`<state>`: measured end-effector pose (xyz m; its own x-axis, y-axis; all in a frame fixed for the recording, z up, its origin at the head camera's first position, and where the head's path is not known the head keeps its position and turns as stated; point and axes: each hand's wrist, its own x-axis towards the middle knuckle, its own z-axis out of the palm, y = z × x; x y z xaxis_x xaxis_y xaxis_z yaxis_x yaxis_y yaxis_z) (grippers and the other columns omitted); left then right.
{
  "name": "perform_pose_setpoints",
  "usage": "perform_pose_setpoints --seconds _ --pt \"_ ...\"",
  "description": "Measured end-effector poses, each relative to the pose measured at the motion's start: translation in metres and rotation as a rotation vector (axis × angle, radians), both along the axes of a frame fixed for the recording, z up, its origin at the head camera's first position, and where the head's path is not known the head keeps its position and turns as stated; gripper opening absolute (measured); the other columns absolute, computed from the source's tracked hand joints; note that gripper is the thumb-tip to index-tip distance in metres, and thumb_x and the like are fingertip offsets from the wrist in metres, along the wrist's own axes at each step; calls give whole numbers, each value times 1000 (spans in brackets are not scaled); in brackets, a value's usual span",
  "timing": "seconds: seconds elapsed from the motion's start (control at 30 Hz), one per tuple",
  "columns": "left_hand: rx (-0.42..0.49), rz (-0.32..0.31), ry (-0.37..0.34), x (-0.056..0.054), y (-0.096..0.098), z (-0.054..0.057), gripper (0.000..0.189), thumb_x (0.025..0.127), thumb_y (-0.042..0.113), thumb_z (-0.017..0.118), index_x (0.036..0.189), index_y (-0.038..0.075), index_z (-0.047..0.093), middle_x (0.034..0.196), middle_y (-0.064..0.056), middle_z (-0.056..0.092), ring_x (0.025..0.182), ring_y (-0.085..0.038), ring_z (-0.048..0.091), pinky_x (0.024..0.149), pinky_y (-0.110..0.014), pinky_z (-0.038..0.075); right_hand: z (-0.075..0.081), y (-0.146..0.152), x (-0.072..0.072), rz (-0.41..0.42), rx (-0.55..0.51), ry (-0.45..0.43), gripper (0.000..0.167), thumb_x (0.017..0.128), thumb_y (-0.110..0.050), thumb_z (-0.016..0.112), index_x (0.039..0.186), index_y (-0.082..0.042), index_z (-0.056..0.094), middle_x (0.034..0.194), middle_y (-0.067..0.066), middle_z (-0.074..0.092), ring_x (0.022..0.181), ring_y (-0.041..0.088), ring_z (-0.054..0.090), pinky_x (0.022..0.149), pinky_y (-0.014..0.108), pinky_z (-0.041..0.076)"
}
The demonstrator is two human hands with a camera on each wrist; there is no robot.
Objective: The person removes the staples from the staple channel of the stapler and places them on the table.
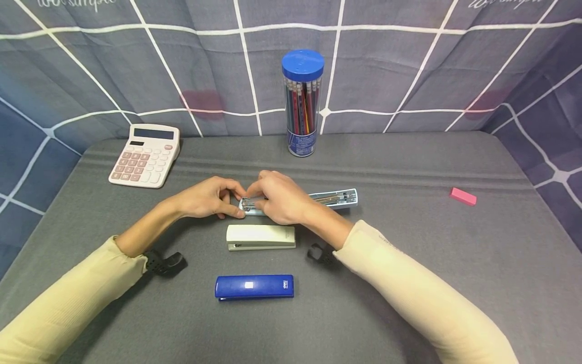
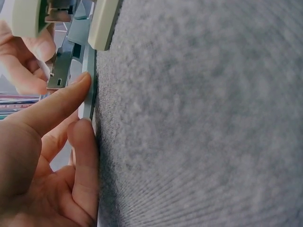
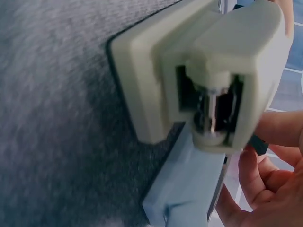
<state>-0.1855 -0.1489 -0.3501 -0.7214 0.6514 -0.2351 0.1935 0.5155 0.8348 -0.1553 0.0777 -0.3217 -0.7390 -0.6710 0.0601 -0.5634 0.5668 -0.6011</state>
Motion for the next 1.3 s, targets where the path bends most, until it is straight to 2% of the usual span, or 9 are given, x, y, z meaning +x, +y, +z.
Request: perform_pose_setpoints --seconds 0.2,0.37,0.5,0.7,0.97,1.17,1.3 --pt "10 -3 5 0 0 0 31 82 11 81 109 1 68 98 -10 62 60 -14 55 57 -31 54 3 4 3 12 74 66 25 91 -3 68 115 -4 73 90 3 54 77 16 46 68 31 41" --pt "11 -3 -2 0 0 0 32 82 12 81 110 1 68 98 -11 62 61 -15 55 57 -31 53 2 5 4 -6 71 79 21 92 -4 66 112 -4 74 89 2 55 79 15 49 70 31 43" --pt "7 0 -2 0 0 0 32 82 12 81 110 2 68 98 -10 63 62 -15 55 57 -30 54 0 7 5 -23 24 68 20 92 -3 66 110 -5 74 90 1 56 79 15 50 71 32 43" --pt "-2 12 -5 1 1 1 30 82 10 81 109 3 69 98 -10 63 60 -14 55 57 -31 54 2 11 6 -33 -24 39 25 94 -2 63 118 -1 70 93 4 53 81 18 47 71 33 41" --pt "-2 12 -2 1 1 0 30 82 10 81 109 3 69 98 -9 63 60 -14 55 57 -30 54 2 19 6 -38 -95 5 20 94 -3 64 113 -4 71 95 4 55 80 17 48 70 33 43" --pt "1 9 3 1 0 0 32 82 11 81 110 1 68 98 -10 62 61 -15 54 57 -30 53 3 25 8 -37 -162 -1 20 94 -5 65 114 -3 68 91 2 55 79 16 50 69 34 44" --pt "8 8 0 1 0 0 33 82 10 81 111 0 68 98 -11 63 63 -15 54 56 -29 52 3 30 8 -30 -204 -6 21 92 -5 67 114 -2 67 93 2 59 83 16 55 75 39 49"
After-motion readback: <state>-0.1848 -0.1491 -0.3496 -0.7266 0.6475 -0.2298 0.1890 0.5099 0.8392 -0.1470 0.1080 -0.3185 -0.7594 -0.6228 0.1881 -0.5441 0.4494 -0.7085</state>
